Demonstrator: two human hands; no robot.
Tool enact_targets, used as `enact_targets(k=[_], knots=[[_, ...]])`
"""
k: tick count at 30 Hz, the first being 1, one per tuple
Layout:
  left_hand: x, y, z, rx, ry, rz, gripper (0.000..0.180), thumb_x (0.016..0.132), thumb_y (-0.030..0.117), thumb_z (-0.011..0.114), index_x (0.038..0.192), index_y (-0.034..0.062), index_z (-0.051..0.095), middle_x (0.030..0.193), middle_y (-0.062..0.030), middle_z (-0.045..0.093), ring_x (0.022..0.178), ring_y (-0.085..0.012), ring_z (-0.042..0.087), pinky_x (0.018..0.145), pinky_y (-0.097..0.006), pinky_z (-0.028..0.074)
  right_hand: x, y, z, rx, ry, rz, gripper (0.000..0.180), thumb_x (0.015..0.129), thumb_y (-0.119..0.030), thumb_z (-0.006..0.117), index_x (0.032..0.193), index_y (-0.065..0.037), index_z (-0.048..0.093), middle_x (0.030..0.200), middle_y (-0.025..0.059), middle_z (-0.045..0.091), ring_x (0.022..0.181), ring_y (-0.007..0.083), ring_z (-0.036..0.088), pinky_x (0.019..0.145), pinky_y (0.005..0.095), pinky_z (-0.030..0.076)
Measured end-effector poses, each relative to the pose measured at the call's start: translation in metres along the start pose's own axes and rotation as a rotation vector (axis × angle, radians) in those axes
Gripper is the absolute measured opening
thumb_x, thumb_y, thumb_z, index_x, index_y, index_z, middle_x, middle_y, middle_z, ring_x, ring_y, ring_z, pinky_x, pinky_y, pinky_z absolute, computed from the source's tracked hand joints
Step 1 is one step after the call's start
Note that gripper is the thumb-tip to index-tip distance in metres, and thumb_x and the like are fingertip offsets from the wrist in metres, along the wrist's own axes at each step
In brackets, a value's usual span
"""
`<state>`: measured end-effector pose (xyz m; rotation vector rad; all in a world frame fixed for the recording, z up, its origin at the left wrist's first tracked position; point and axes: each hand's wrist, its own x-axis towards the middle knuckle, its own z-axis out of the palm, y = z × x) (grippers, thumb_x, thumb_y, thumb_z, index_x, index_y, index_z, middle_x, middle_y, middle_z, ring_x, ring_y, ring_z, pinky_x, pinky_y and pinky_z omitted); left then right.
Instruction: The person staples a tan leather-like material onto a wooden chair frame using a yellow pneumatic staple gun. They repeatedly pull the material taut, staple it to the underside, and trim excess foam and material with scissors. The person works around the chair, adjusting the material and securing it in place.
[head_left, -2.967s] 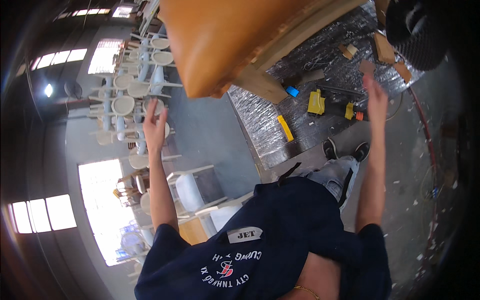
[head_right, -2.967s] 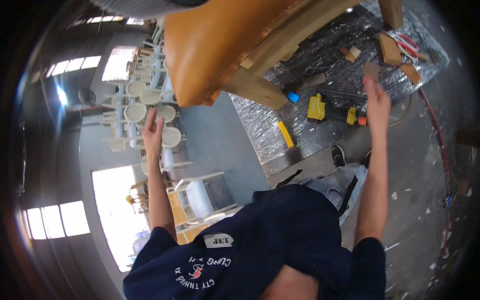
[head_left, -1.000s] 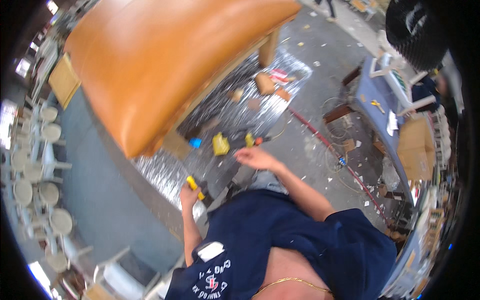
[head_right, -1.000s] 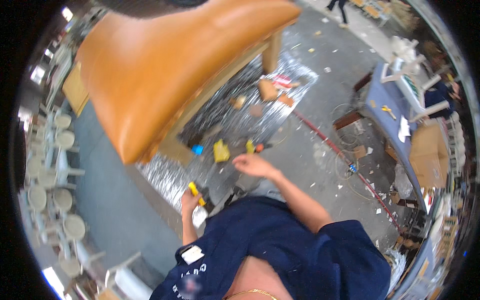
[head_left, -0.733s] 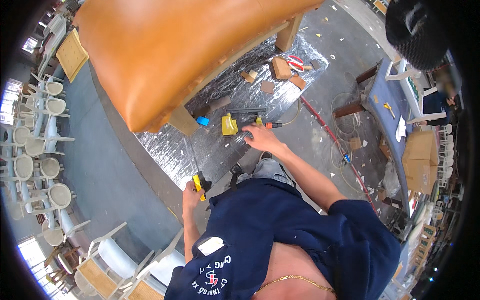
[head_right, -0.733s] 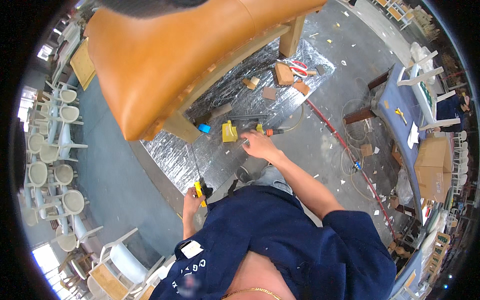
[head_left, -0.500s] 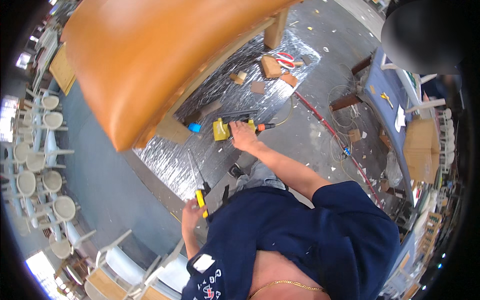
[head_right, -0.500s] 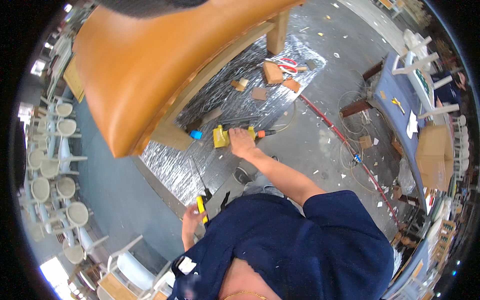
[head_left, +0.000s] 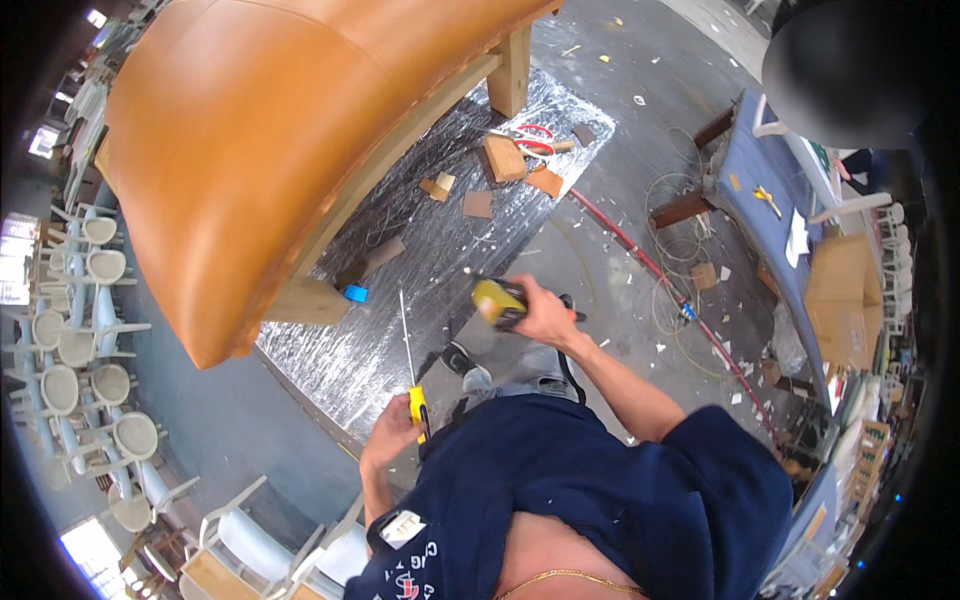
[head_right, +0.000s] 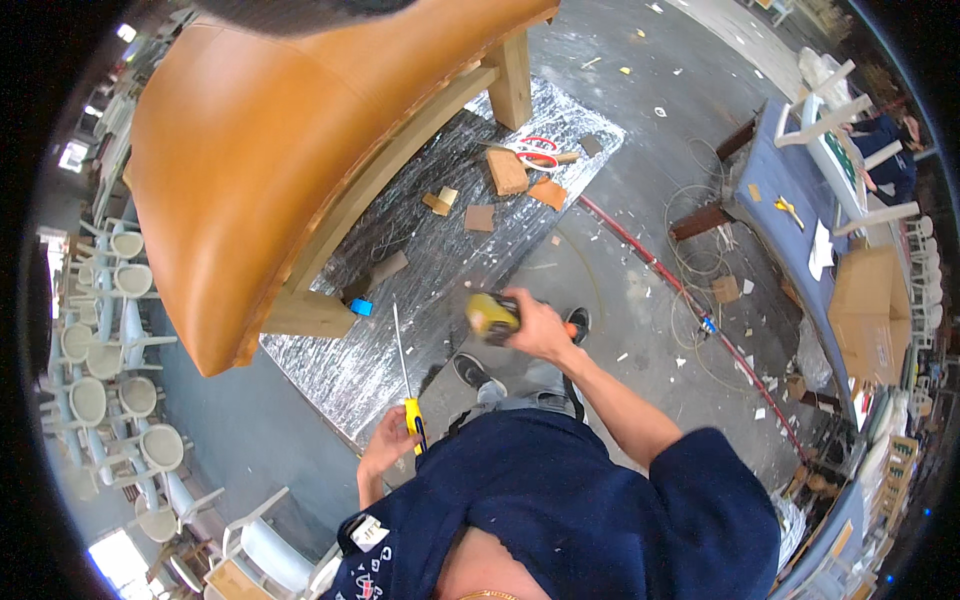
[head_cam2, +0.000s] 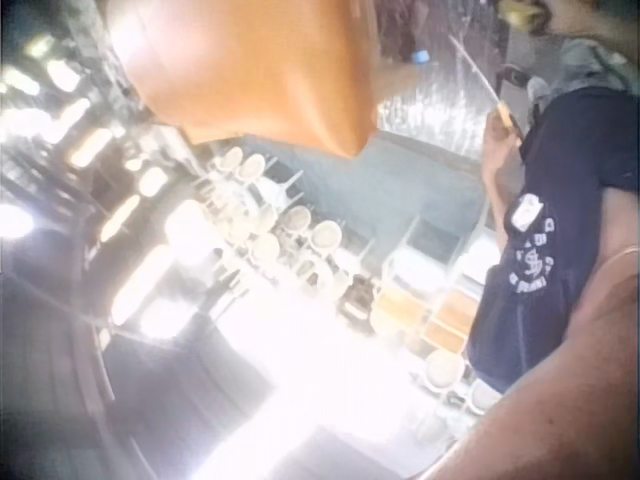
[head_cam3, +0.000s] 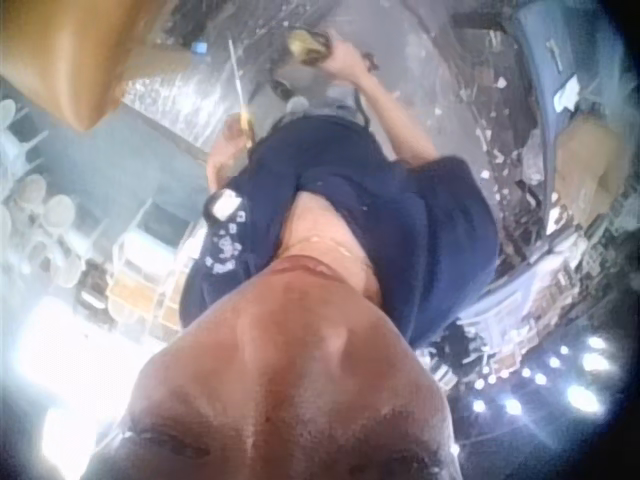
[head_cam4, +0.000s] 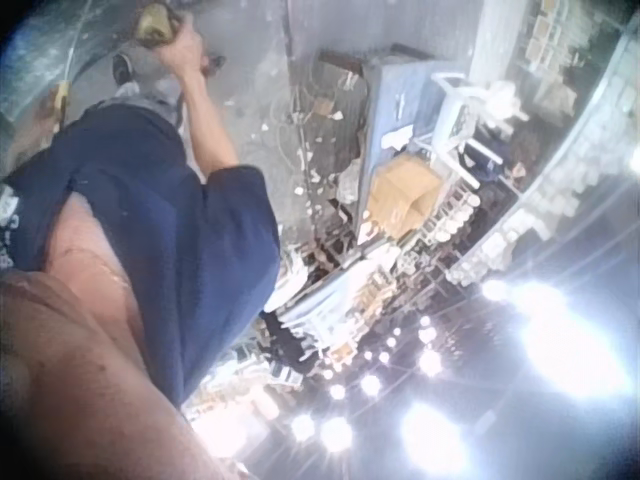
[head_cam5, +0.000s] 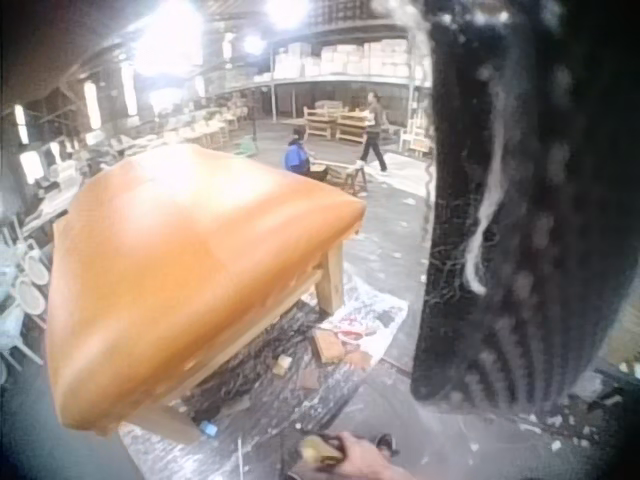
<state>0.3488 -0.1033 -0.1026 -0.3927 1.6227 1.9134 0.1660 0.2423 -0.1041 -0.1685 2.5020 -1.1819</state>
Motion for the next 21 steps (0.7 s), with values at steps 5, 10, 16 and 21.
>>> enact_targets(k=[5, 10, 16, 21], knots=[[0.095, 0.031, 0.051, -0.13, 0.177, 0.061, 0.03, 0.088, 0.009, 0.067, 0.11, 0.0072, 0.047, 0.094, -0.0061, 0.058, 0.08, -0.0214, 0.066, 0.076, -0.034, 0.056, -0.04, 0.099, -0.073, 0.121, 0.069, 0.071, 0.051, 0.077, -0.016, 0.077, 0.123, -0.006, 0.059, 0.108, 0.0209, 0.07, 0.103, 0.0409, 0.067, 0.089, 0.0424, 0.051], [0.205, 0.06, 0.123, -0.646, 0.461, 0.108, 0.026, 0.093, 0.029, 0.069, 0.089, 0.0147, 0.048, 0.073, 0.0004, 0.047, 0.062, -0.0159, 0.053, 0.063, -0.034, 0.051, -0.085, 0.218, -0.144, 0.219, 0.196, 0.325, 0.035, 0.084, -0.026, 0.078, 0.107, -0.003, 0.068, 0.089, 0.0104, 0.071, 0.084, 0.0213, 0.068, 0.078, 0.036, 0.052], [0.298, 0.105, 0.238, -0.917, 0.68, 0.275, 0.029, 0.095, 0.042, 0.067, 0.093, 0.016, 0.053, 0.078, 0.0012, 0.052, 0.068, -0.0144, 0.054, 0.068, -0.032, 0.051, -0.082, 0.303, -0.227, 0.645, 0.44, 0.372, 0.028, 0.09, -0.025, 0.076, 0.109, -0.006, 0.068, 0.085, 0.0017, 0.066, 0.077, 0.012, 0.063, 0.072, 0.0295, 0.05], [0.393, 0.122, 0.282, -1.204, 0.666, 0.295, 0.026, 0.092, 0.03, 0.073, 0.107, 0.0141, 0.059, 0.09, -0.0051, 0.063, 0.076, -0.02, 0.063, 0.069, -0.036, 0.057, -0.041, 0.326, -0.285, 0.993, 0.626, 0.31, 0.034, 0.092, -0.011, 0.069, 0.125, -0.005, 0.061, 0.082, 0.0018, 0.063, 0.073, 0.0149, 0.063, 0.078, 0.0318, 0.053]])
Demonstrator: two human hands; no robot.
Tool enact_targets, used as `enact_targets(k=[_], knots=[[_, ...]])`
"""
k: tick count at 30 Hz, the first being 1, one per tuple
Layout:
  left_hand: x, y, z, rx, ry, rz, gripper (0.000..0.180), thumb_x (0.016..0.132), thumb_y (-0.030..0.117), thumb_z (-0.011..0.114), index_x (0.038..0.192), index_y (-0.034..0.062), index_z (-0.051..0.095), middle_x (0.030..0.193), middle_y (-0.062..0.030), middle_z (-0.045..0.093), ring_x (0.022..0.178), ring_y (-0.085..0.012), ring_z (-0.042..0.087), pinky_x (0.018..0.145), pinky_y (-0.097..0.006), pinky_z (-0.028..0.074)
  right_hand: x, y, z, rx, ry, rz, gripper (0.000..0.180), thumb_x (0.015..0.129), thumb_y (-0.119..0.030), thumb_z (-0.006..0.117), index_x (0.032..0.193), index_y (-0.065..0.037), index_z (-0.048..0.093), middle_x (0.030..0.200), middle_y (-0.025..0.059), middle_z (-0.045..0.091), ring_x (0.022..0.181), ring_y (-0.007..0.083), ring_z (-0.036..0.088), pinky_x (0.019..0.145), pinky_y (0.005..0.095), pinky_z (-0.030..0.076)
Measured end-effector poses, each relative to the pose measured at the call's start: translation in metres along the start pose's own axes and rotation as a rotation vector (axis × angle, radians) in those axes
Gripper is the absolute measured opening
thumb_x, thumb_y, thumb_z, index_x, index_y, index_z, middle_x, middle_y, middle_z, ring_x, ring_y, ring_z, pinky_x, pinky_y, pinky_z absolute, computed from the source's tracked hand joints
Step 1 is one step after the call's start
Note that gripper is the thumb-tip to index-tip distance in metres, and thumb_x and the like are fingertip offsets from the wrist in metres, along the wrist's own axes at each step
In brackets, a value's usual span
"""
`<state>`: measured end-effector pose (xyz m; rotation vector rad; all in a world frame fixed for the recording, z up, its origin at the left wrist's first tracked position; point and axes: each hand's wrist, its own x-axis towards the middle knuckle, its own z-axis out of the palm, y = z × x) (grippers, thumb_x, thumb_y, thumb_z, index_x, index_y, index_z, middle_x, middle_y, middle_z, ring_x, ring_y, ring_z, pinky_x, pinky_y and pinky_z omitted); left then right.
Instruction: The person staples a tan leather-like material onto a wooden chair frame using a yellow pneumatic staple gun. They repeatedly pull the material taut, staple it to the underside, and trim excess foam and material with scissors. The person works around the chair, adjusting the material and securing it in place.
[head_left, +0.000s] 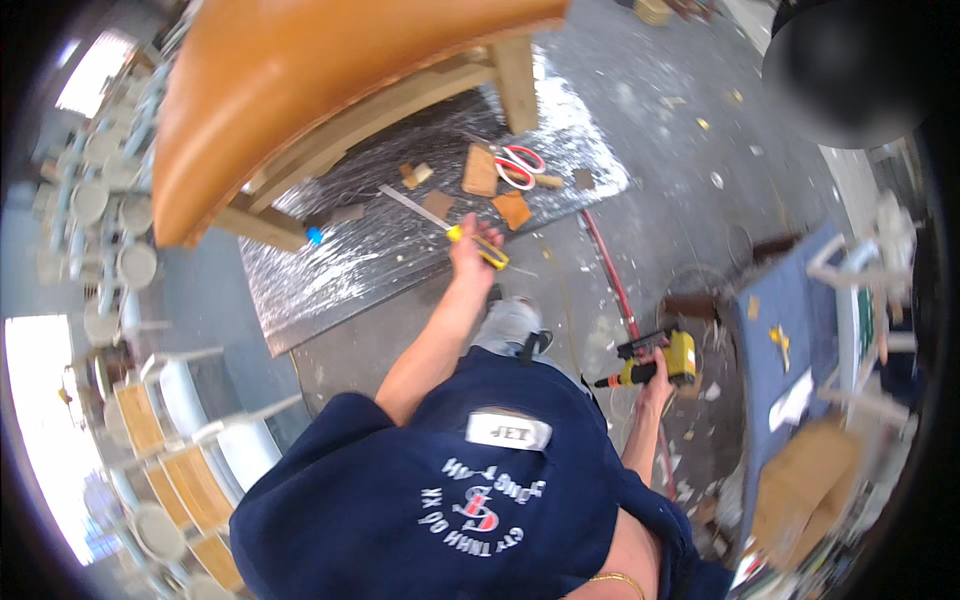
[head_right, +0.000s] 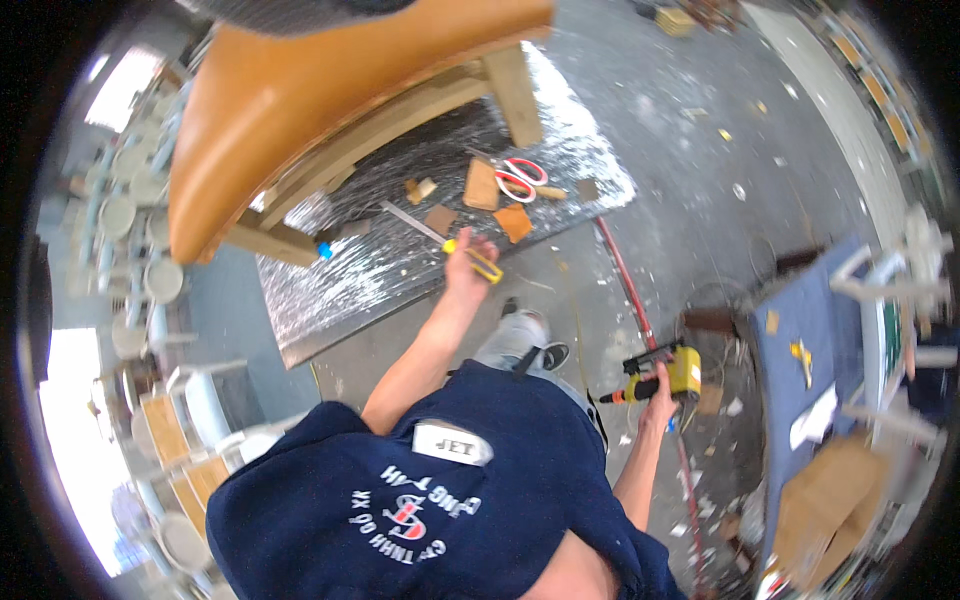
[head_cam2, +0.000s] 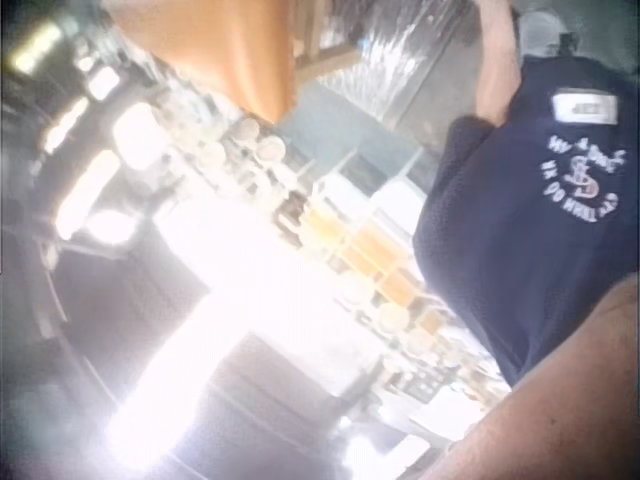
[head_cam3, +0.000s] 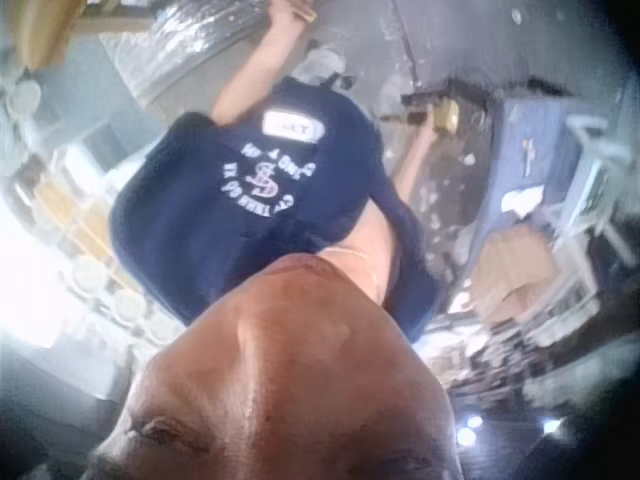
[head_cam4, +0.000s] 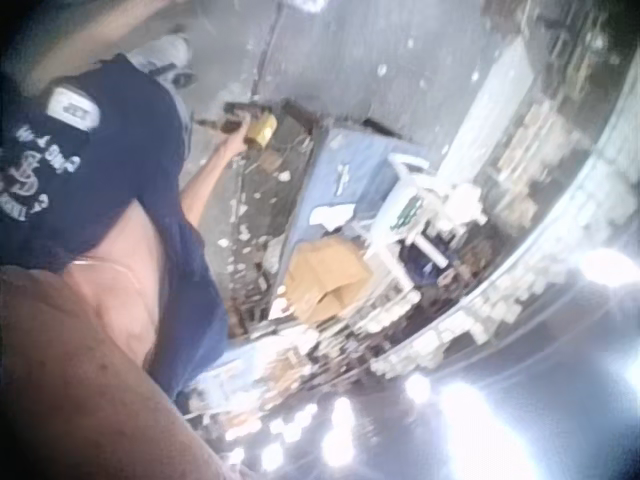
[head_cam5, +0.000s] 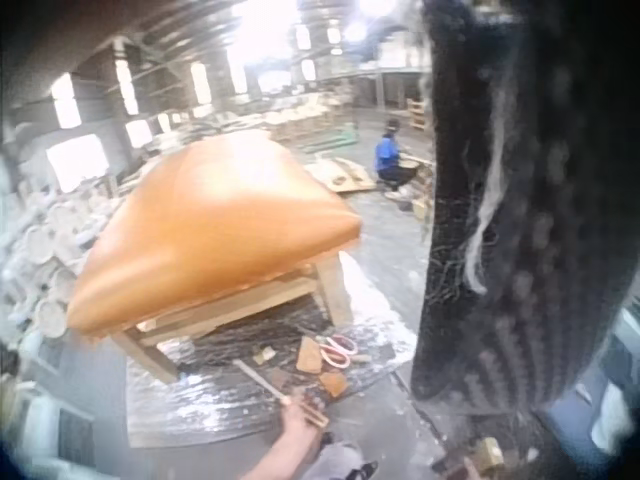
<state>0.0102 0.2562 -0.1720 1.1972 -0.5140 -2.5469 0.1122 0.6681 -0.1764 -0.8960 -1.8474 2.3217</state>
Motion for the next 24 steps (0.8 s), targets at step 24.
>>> enact_targets(k=[24], knots=[[0.098, -0.084, 0.106, 0.568, 0.407, 0.49, 0.03, 0.084, 0.014, 0.078, 0.101, 0.0045, 0.055, 0.077, -0.0066, 0.063, 0.062, -0.015, 0.063, 0.051, -0.029, 0.054, 0.37, -0.231, -0.02, 0.494, 0.11, -0.036, 0.019, 0.096, -0.013, 0.059, 0.115, -0.009, 0.061, 0.072, -0.0024, 0.049, 0.067, 0.0107, 0.049, 0.07, 0.0324, 0.048]])
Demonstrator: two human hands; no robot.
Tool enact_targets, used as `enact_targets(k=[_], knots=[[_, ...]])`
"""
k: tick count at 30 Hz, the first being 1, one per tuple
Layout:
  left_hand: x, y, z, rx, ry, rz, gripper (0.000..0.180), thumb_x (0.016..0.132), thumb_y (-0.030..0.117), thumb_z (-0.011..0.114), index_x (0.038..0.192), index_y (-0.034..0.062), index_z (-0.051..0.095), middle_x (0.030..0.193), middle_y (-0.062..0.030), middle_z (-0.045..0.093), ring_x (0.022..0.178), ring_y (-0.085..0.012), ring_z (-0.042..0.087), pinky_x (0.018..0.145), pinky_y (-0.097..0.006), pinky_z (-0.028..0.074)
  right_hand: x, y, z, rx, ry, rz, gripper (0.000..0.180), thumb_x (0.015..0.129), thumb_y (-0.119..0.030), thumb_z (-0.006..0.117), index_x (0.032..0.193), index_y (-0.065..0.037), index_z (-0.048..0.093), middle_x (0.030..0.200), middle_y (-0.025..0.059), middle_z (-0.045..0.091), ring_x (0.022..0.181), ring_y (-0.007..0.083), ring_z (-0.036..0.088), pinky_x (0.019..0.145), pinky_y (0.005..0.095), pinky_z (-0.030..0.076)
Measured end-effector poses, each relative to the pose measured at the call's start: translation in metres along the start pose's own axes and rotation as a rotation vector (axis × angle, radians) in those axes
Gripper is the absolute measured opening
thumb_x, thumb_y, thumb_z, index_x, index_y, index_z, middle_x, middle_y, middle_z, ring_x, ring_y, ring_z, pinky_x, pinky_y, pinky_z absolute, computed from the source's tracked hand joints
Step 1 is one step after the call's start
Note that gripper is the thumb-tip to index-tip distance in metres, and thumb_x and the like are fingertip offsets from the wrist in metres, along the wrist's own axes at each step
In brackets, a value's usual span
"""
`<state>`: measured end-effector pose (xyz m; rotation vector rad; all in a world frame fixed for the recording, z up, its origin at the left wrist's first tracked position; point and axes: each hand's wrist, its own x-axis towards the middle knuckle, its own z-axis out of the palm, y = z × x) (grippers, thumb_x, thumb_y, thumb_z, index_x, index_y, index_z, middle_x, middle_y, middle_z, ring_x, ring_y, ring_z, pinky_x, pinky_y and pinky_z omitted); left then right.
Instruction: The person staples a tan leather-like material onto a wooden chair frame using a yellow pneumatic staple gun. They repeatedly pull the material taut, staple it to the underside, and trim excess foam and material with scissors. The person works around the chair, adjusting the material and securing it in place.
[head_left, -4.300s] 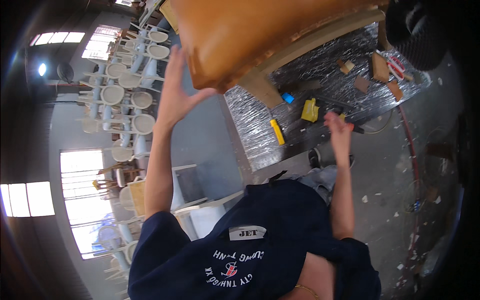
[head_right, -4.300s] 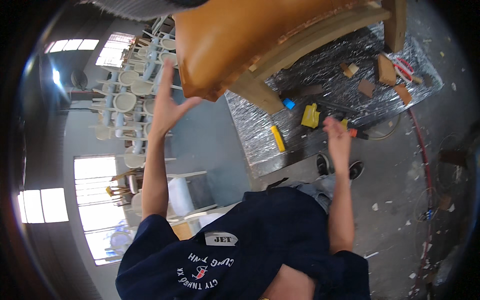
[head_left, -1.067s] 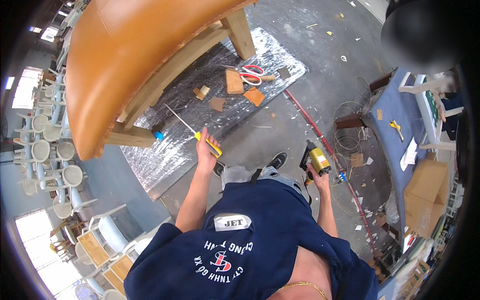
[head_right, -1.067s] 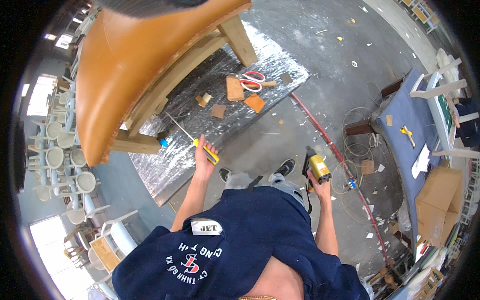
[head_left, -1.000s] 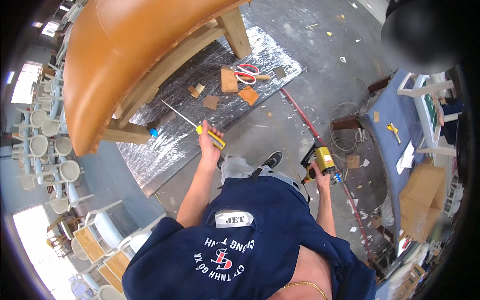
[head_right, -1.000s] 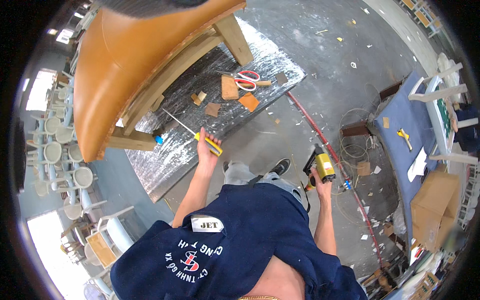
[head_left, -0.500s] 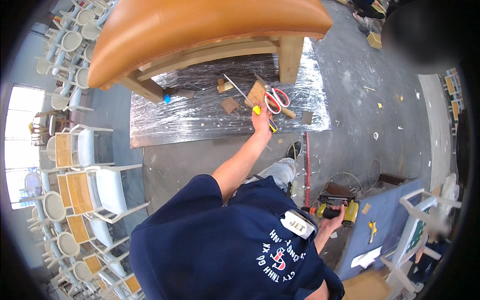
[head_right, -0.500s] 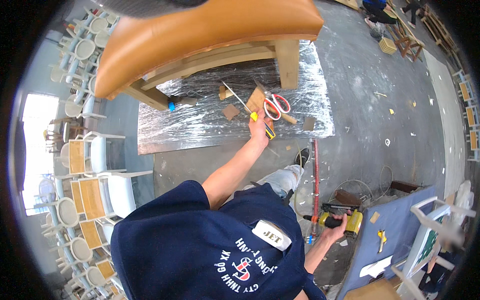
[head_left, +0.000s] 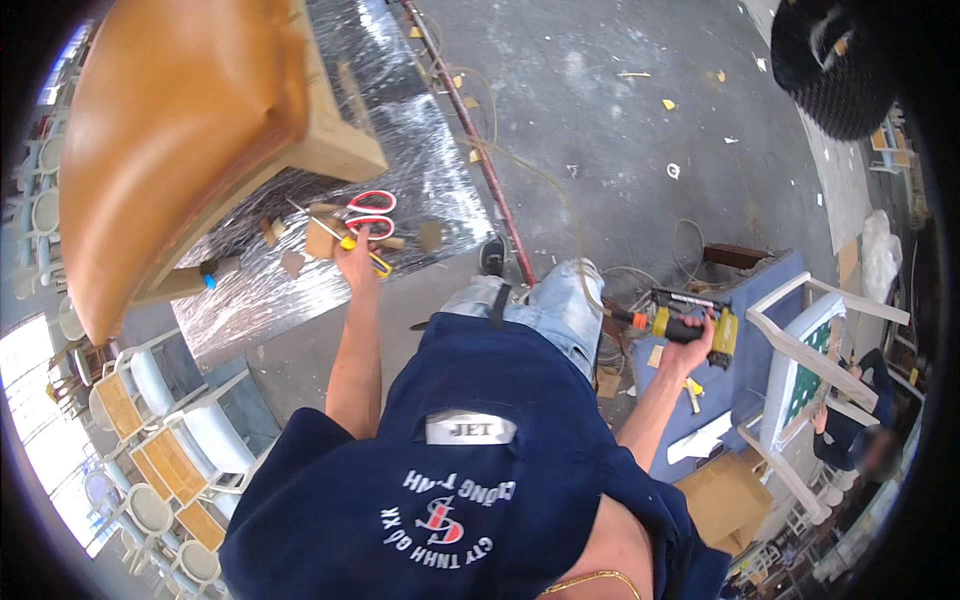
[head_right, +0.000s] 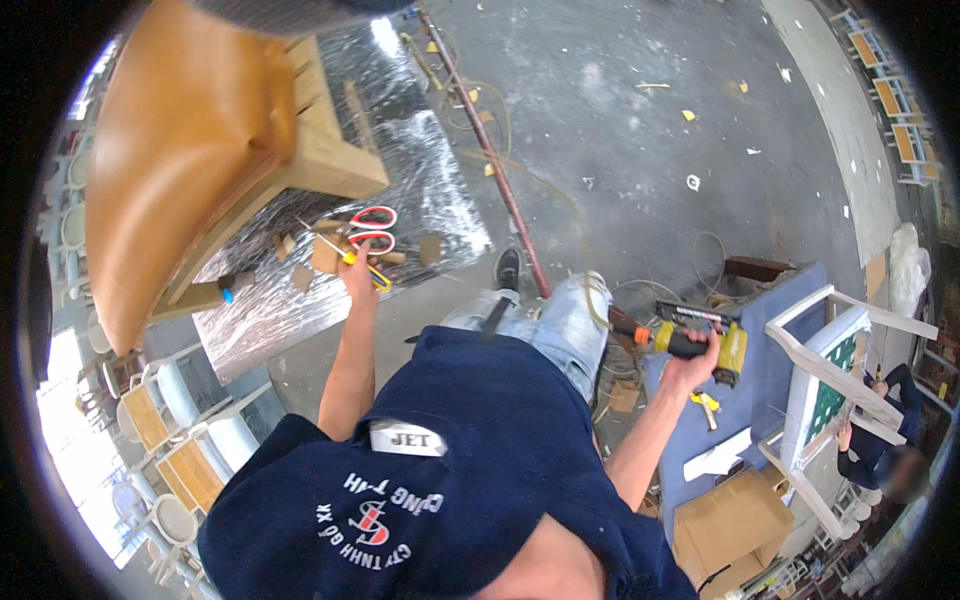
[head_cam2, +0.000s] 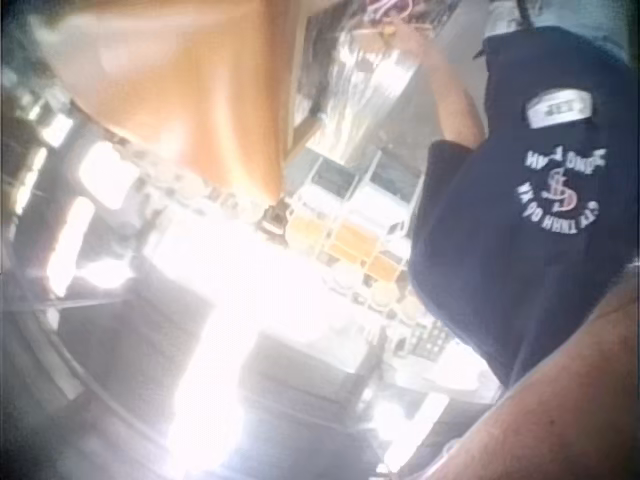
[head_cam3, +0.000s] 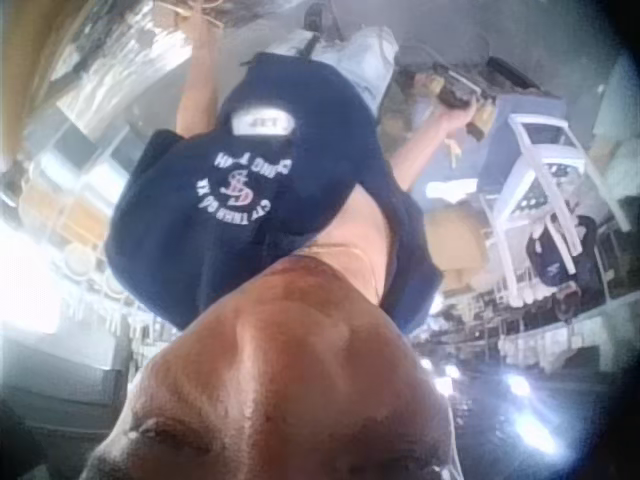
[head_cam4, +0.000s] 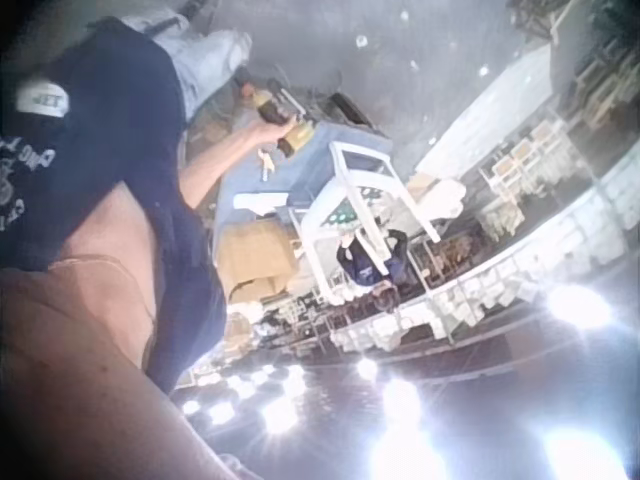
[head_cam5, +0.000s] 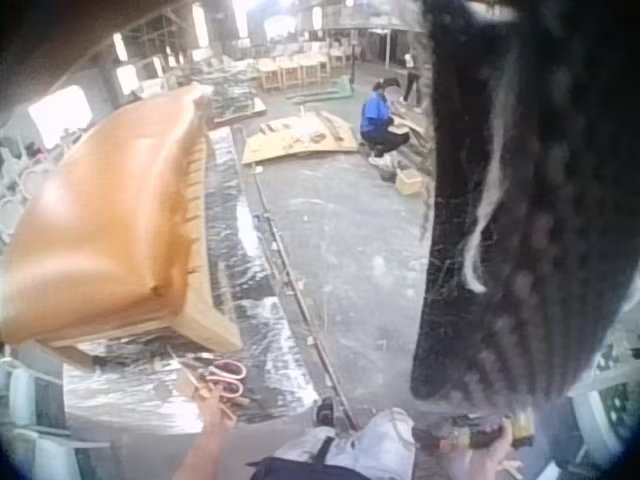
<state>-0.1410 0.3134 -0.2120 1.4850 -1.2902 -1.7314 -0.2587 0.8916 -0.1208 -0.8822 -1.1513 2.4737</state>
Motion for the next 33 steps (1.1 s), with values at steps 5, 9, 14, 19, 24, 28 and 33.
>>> enact_targets(k=[5, 9, 14, 19, 24, 28, 33], knots=[[0.006, -0.014, 0.0, 0.191, 0.088, 0.15, 0.022, 0.08, 0.006, 0.072, 0.094, -0.0028, 0.058, 0.072, -0.0087, 0.066, 0.059, -0.0152, 0.063, 0.052, -0.032, 0.051, 0.093, 0.019, 0.06, -0.177, 0.064, 0.174, 0.019, 0.094, -0.013, 0.06, 0.113, -0.009, 0.062, 0.071, -0.0022, 0.05, 0.063, 0.0126, 0.05, 0.068, 0.0328, 0.048], [-0.018, -0.024, 0.001, 0.462, 0.179, 0.131, 0.021, 0.08, 0.015, 0.074, 0.09, -0.0016, 0.065, 0.072, -0.0103, 0.068, 0.065, -0.0197, 0.068, 0.057, -0.035, 0.053, 0.171, 0.046, 0.102, -0.284, -0.023, 0.336, 0.011, 0.093, -0.016, 0.064, 0.102, -0.01, 0.061, 0.071, -0.0023, 0.051, 0.061, 0.0132, 0.051, 0.063, 0.0338, 0.049], [-0.125, -0.034, 0.021, 0.985, 0.174, 0.019, 0.037, 0.071, 0.026, 0.074, 0.09, -0.005, 0.068, 0.079, -0.0194, 0.071, 0.078, -0.0313, 0.072, 0.071, -0.043, 0.055, 0.241, 0.061, 0.155, -0.277, -0.085, 0.498, 0.021, 0.092, -0.016, 0.064, 0.113, -0.011, 0.063, 0.074, -0.0035, 0.052, 0.064, 0.0106, 0.051, 0.065, 0.0323, 0.049], [-0.171, -0.044, 0.104, 0.609, 0.061, 0.064, 0.028, 0.072, 0.015, 0.071, 0.093, -0.0027, 0.063, 0.075, -0.0116, 0.067, 0.068, -0.0188, 0.062, 0.064, -0.036, 0.051, 0.303, 0.042, 0.191, -0.422, -0.121, 0.382, 0.018, 0.091, -0.012, 0.064, 0.109, -0.007, 0.063, 0.072, -0.0014, 0.05, 0.061, 0.0121, 0.052, 0.058, 0.031, 0.049], [-0.172, -0.009, 0.276, 0.173, -0.049, -0.016, 0.022, 0.077, 0.004, 0.067, 0.095, -0.0013, 0.057, 0.074, -0.0084, 0.063, 0.06, -0.0175, 0.063, 0.058, -0.03, 0.053, 0.393, -0.007, 0.284, -0.757, -0.361, -0.057, 0.018, 0.091, -0.011, 0.066, 0.107, -0.003, 0.063, 0.071, 0.0014, 0.056, 0.055, 0.0112, 0.054, 0.053, 0.0277, 0.046], [-0.124, 0.008, 0.352, 0.128, -0.081, -0.038, 0.022, 0.078, 0.0, 0.066, 0.095, 0.0024, 0.052, 0.074, -0.0063, 0.06, 0.057, -0.0155, 0.062, 0.053, -0.03, 0.053, 0.425, -0.049, 0.385, -1.035, -0.645, -0.575, 0.022, 0.089, -0.013, 0.071, 0.103, 0.003, 0.065, 0.074, 0.006, 0.063, 0.065, 0.0156, 0.061, 0.062, 0.0326, 0.049], [-0.039, 0.049, 0.444, 0.119, -0.144, 0.033, 0.022, 0.079, -0.002, 0.064, 0.094, 0.0046, 0.05, 0.069, -0.0059, 0.057, 0.053, -0.0163, 0.06, 0.049, -0.031, 0.051, 0.493, -0.032, 0.469, -1.401, -0.909, -0.602, 0.03, 0.08, -0.013, 0.073, 0.105, 0.001, 0.066, 0.089, 0.0211, 0.071, 0.085, 0.0348, 0.071, 0.075, 0.0402, 0.053]])
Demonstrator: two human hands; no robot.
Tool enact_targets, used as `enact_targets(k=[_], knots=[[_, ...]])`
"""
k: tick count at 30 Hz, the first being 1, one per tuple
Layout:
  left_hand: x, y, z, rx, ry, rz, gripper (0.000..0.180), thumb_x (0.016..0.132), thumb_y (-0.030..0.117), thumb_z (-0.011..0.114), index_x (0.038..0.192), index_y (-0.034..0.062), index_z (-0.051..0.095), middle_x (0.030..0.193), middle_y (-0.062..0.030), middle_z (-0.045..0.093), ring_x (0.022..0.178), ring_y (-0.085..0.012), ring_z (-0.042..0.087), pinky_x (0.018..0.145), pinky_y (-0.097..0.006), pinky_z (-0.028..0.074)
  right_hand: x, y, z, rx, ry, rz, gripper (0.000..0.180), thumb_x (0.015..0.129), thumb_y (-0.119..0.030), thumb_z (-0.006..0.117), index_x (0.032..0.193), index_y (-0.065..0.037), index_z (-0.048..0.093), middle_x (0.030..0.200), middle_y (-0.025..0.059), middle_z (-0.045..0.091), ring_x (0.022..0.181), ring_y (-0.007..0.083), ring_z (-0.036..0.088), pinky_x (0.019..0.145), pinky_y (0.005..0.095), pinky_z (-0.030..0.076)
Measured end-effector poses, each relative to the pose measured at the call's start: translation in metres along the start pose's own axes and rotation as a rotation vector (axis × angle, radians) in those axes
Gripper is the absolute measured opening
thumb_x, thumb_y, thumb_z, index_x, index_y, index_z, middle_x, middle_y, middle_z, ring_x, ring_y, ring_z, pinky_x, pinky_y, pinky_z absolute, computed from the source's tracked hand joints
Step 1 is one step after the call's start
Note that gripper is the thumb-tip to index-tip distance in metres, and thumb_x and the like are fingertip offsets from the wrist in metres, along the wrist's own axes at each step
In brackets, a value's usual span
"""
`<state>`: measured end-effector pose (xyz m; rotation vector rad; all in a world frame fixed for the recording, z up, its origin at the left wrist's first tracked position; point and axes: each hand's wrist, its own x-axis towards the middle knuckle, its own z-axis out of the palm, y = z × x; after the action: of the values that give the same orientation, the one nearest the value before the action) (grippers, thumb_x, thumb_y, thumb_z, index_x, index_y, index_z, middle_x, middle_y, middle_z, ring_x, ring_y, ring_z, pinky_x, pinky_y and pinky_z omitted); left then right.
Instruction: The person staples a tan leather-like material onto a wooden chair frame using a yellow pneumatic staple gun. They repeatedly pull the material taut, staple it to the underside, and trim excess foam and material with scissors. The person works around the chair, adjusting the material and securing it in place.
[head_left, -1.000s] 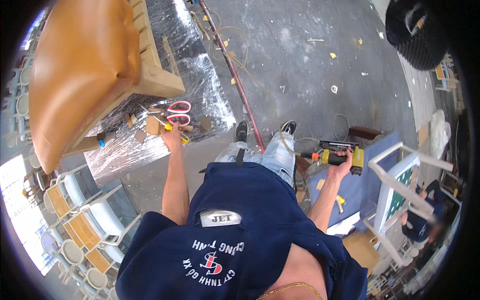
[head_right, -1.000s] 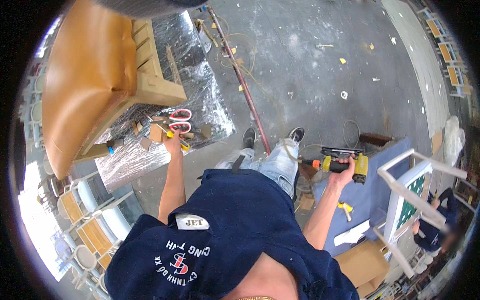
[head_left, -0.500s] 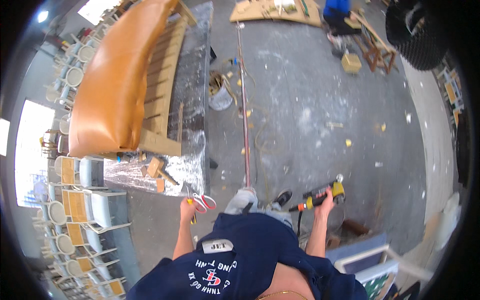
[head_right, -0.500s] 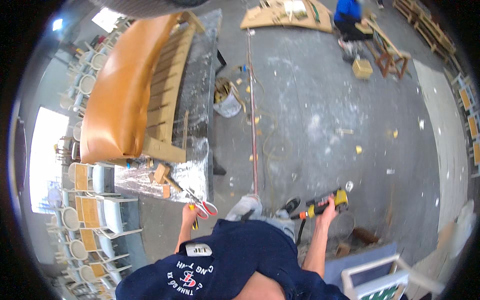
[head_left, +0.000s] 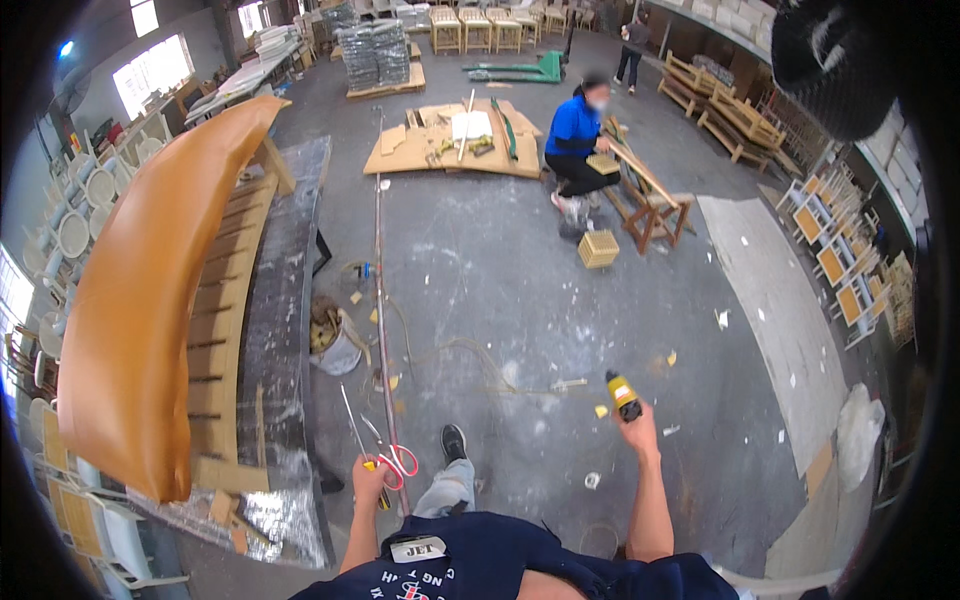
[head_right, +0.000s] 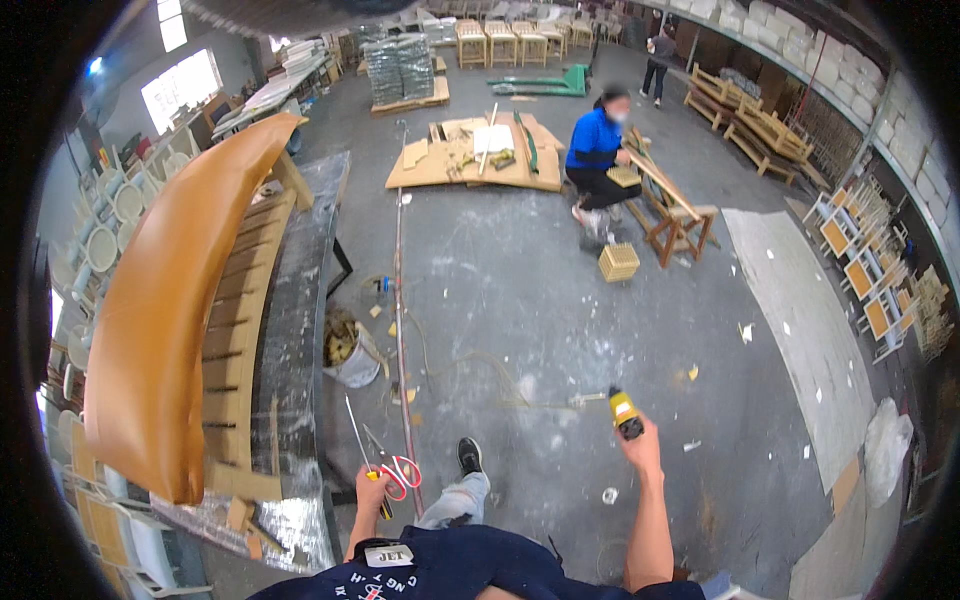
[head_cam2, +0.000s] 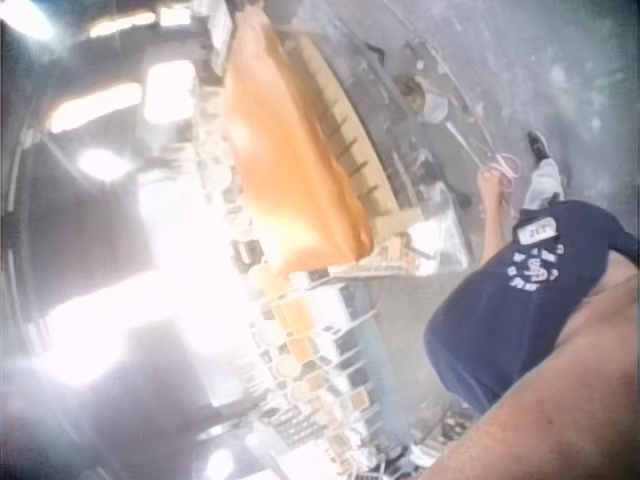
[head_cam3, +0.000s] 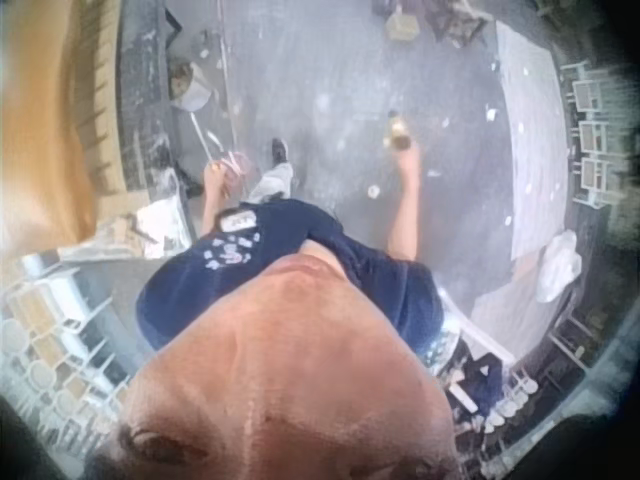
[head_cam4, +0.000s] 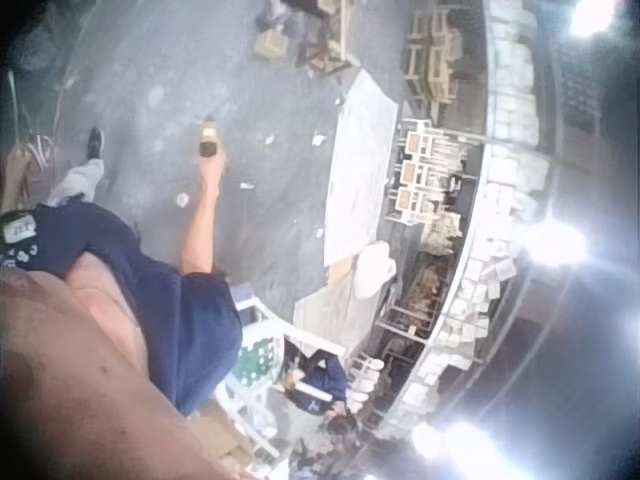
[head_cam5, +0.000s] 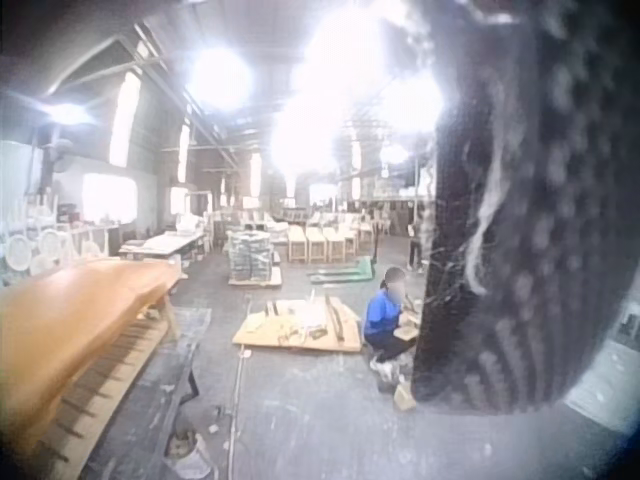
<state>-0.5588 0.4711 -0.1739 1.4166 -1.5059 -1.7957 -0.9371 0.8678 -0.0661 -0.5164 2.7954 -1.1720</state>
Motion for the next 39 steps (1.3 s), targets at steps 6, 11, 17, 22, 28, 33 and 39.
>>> enact_targets(k=[6, 11, 17, 22, 28, 33, 39], knots=[[0.145, 0.034, 0.057, -0.119, 0.004, -0.043, 0.024, 0.077, -0.003, 0.065, 0.093, 0.0047, 0.048, 0.071, -0.0075, 0.059, 0.054, -0.0181, 0.061, 0.047, -0.033, 0.052, 0.01, 0.115, 0.13, -0.323, -0.495, 0.753, 0.035, 0.072, -0.026, 0.074, 0.094, 0.001, 0.074, 0.099, 0.0233, 0.073, 0.096, 0.0359, 0.071, 0.08, 0.0459, 0.055], [0.243, 0.096, 0.105, -0.135, -0.021, -0.111, 0.025, 0.076, -0.003, 0.067, 0.096, 0.0031, 0.051, 0.075, -0.0085, 0.06, 0.056, -0.0188, 0.063, 0.049, -0.032, 0.055, -0.011, 0.141, 0.186, -0.381, -0.554, 1.138, 0.041, 0.074, -0.028, 0.071, 0.102, 0.001, 0.072, 0.103, 0.0235, 0.071, 0.1, 0.0333, 0.07, 0.088, 0.0445, 0.053], [0.375, 0.175, 0.161, -0.164, -0.096, -0.086, 0.028, 0.075, -0.003, 0.066, 0.093, 0.0054, 0.047, 0.074, -0.0079, 0.059, 0.053, -0.0184, 0.06, 0.049, -0.033, 0.054, 0.079, 0.084, 0.237, -0.261, -0.46, 1.262, 0.041, 0.074, -0.029, 0.07, 0.102, 0.001, 0.073, 0.107, 0.0239, 0.071, 0.104, 0.0336, 0.069, 0.089, 0.0445, 0.053], [0.499, 0.19, 0.234, -0.185, -0.036, -0.116, 0.027, 0.077, -0.001, 0.065, 0.099, 0.0036, 0.05, 0.074, -0.0088, 0.059, 0.054, -0.0205, 0.062, 0.049, -0.035, 0.055, 0.225, 0.078, 0.298, -0.306, -0.476, 1.134, 0.041, 0.074, -0.029, 0.069, 0.101, 0.001, 0.074, 0.111, 0.0243, 0.07, 0.107, 0.0339, 0.068, 0.09, 0.0444, 0.053], [0.597, 0.312, 0.296, -0.239, 0.029, 0.022, 0.026, 0.078, -0.003, 0.066, 0.098, 0.0035, 0.05, 0.071, -0.0087, 0.06, 0.052, -0.0189, 0.06, 0.049, -0.031, 0.051, 0.561, 0.055, 0.355, -0.338, -0.687, 0.67, 0.031, 0.075, -0.034, 0.069, 0.079, -0.004, 0.074, 0.08, 0.0144, 0.074, 0.079, 0.0257, 0.073, 0.07, 0.0422, 0.055], [0.661, 0.35, 0.267, -0.273, 0.192, 0.071, 0.025, 0.077, -0.005, 0.065, 0.092, 0.0047, 0.048, 0.067, -0.007, 0.057, 0.05, -0.017, 0.059, 0.045, -0.029, 0.047, 0.834, -0.132, 0.372, -0.338, -0.459, 0.482, 0.03, 0.075, -0.023, 0.064, 0.087, 0.001, 0.074, 0.085, 0.0205, 0.074, 0.087, 0.0312, 0.073, 0.079, 0.0417, 0.055], [0.774, 0.36, 0.229, -0.123, 0.29, 0.001, 0.024, 0.076, -0.005, 0.065, 0.09, 0.0051, 0.049, 0.067, -0.0071, 0.057, 0.05, -0.0191, 0.062, 0.044, -0.03, 0.05, 0.964, -0.244, 0.458, -0.206, -0.31, 0.346, 0.036, 0.072, -0.028, 0.073, 0.089, 0.003, 0.073, 0.082, 0.0208, 0.073, 0.082, 0.0362, 0.073, 0.076, 0.0442, 0.056]])
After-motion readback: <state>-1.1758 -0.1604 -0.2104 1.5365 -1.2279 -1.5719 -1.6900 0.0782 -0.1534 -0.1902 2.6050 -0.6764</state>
